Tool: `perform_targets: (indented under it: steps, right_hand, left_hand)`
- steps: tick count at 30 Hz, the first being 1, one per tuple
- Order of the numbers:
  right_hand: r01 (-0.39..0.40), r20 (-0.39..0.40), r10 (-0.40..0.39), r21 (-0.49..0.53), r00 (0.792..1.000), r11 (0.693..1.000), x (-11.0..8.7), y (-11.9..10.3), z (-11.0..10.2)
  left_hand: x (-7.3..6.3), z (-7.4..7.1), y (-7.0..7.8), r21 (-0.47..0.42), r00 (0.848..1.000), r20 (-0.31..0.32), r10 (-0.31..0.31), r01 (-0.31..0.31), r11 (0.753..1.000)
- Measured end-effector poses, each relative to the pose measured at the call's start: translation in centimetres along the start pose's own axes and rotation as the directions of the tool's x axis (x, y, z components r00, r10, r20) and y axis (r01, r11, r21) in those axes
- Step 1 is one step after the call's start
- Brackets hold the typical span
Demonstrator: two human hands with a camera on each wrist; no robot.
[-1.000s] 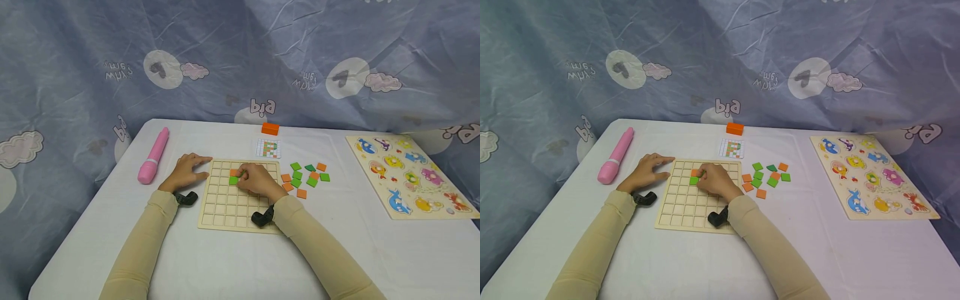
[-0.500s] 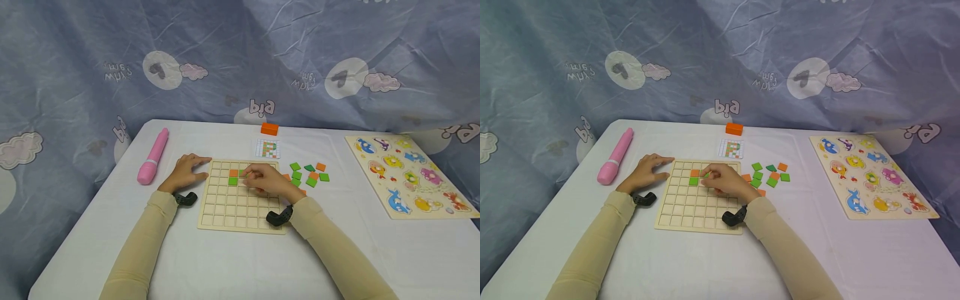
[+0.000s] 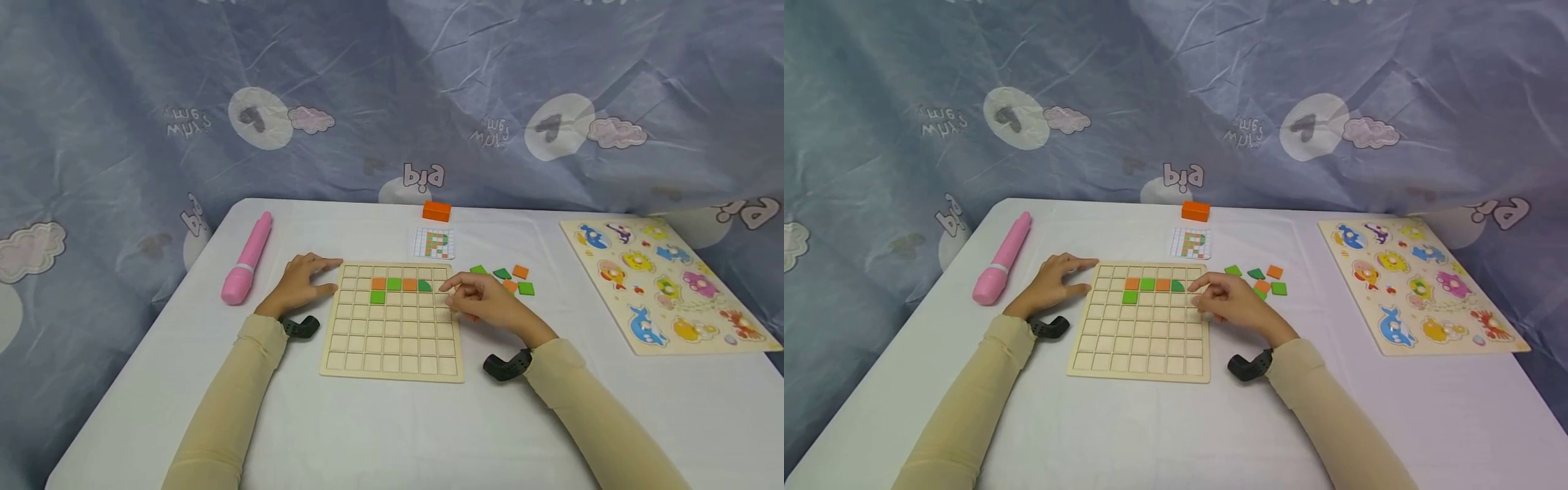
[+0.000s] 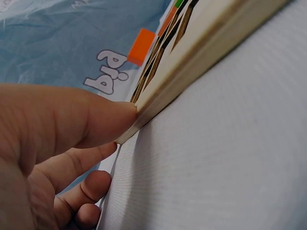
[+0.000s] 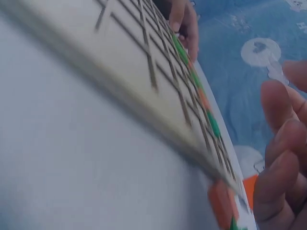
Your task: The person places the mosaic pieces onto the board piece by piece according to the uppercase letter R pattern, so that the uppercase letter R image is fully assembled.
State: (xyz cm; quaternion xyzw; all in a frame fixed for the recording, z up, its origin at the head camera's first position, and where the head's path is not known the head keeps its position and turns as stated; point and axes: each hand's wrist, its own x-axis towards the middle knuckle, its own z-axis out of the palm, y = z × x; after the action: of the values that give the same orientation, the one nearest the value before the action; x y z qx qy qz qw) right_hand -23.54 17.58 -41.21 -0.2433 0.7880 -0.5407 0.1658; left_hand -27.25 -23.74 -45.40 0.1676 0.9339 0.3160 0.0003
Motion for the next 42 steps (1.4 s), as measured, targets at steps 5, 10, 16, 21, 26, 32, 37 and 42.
perform_targets:
  steps: [5, 10, 16, 21, 26, 32, 37, 42]
  right_hand:
    - [0.012, -0.040, -0.013, -0.034, 0.999, 0.999, -2.2, 1.3, -1.9]
    - [0.032, -0.080, -0.036, -0.056, 0.996, 0.998, -4.2, 2.4, -3.4]
    - [0.098, -0.110, -0.101, -0.034, 0.989, 0.995, -5.5, 3.4, -4.4]
    - [0.137, -0.114, -0.139, -0.027, 0.984, 0.990, -5.8, 4.2, -4.6]
    - [0.107, -0.126, -0.109, -0.022, 0.986, 0.994, -5.9, 4.5, -4.5]
    - [0.097, -0.145, -0.099, -0.021, 0.984, 0.995, -6.1, 4.9, -4.3]
    - [0.042, -0.179, -0.058, -0.090, 0.982, 0.995, -6.2, 5.1, -4.1]
    - [-0.043, -0.212, 0.006, -0.173, 0.977, 0.984, -6.3, 5.1, -4.1]
  left_hand:
    - [0.0, 0.0, -0.1, -0.014, 1.000, -0.011, 0.012, -0.013, 1.000]
    - [0.1, 0.0, -0.3, -0.009, 1.000, -0.008, 0.017, -0.017, 1.000]
    - [0.1, -0.1, -0.2, -0.003, 1.000, 0.014, -0.007, 0.007, 1.000]
    - [-0.1, -0.2, 0.1, -0.002, 1.000, 0.008, -0.003, 0.003, 1.000]
    - [-0.1, 0.0, -0.1, -0.009, 1.000, -0.007, 0.011, -0.011, 1.000]
    - [-0.1, 0.1, -0.1, -0.023, 1.000, -0.011, 0.009, -0.009, 1.000]
    - [-0.1, 0.0, 0.0, -0.017, 1.000, -0.006, 0.007, -0.007, 1.000]
    - [-0.2, -0.2, 0.3, -0.032, 1.000, 0.002, -0.005, 0.005, 0.999]
